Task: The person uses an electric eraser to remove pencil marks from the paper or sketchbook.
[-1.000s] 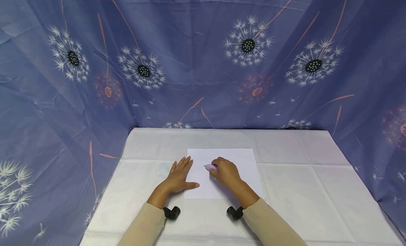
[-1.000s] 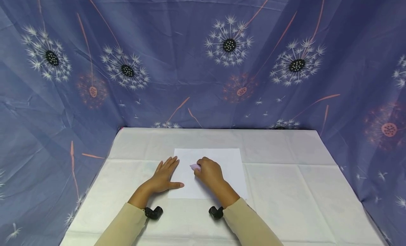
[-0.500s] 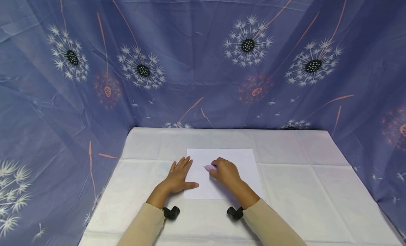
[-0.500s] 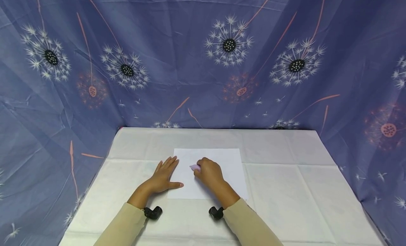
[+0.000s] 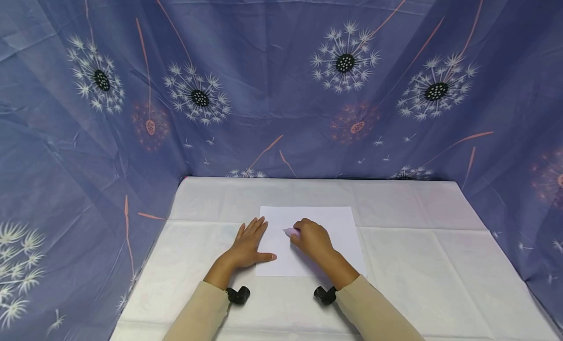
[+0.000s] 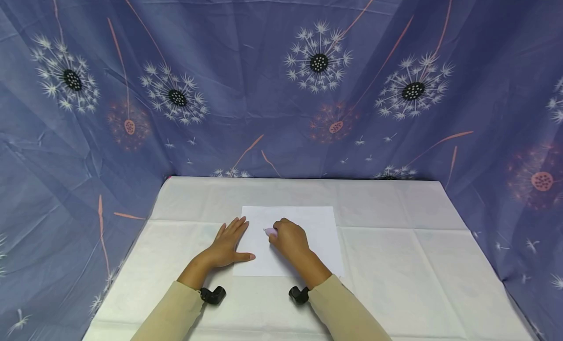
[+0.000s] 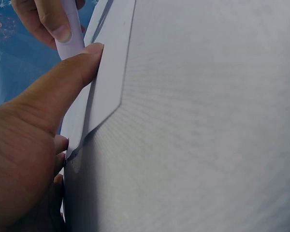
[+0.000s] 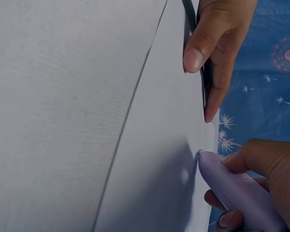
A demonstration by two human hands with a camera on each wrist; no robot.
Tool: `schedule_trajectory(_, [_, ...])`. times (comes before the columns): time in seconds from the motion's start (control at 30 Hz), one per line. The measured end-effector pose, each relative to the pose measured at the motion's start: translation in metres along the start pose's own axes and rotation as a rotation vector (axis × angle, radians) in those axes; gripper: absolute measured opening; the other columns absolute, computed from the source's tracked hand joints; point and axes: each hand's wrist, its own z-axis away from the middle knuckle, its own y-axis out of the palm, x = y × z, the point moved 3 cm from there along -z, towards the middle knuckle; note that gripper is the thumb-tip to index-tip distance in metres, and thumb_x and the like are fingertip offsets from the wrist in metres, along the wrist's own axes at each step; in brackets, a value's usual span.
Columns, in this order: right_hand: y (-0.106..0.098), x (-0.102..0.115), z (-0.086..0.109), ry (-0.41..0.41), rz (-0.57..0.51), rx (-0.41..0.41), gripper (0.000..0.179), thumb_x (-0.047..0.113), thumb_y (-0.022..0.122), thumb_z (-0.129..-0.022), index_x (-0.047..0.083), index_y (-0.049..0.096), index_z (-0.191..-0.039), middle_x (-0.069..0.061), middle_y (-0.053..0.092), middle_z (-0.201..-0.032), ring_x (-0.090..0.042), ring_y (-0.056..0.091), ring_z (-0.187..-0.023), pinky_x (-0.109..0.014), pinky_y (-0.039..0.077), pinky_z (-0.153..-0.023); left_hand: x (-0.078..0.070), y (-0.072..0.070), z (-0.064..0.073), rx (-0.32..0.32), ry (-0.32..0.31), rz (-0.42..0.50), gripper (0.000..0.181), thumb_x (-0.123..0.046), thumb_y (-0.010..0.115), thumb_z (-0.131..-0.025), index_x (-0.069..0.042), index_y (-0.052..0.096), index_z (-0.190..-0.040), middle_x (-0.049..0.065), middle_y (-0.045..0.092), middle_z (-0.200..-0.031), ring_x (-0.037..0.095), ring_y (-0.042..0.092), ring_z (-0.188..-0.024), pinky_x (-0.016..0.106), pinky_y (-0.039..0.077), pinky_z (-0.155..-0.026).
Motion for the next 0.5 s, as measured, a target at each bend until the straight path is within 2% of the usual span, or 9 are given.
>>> schedule_trajectory(0.3, [-0.0019,0.0024,-0.0022,-0.014,0.002,-0.009,0.017,0.023,0.079,-0.086,0.009,0.077,-0.093,-0.004,0.07,-0.086,-0.02,0.066,-0.072,-0.038,0.056,-0.068,-0.0008,-0.0016,0.0,0.002,-0.006,-0.002,0.106,-0.058,0.075,-0.084,-0.006,0.024,-0.161,0.01,0.015,-0.171,0.031,0.007,-0.16,0.058,0.001,-0.128])
schedule_trajectory(0.5, [-0.0007,0.0014,-0.0082,0.004,0.01,-0.001,0.016,0.022,0.078,-0.085,0.009,0.077,-0.094,-0.005,0.069,-0.085,-0.021,0.066,-0.071,-0.039,0.056,-0.067,0.0007,0.0005,-0.0009,0.005,-0.004,-0.007,0.106,-0.059,0.074,-0.084,-0.006,0.024,-0.161,0.01,0.015,-0.171,0.031,0.008,-0.16,0.058,0.001,-0.128])
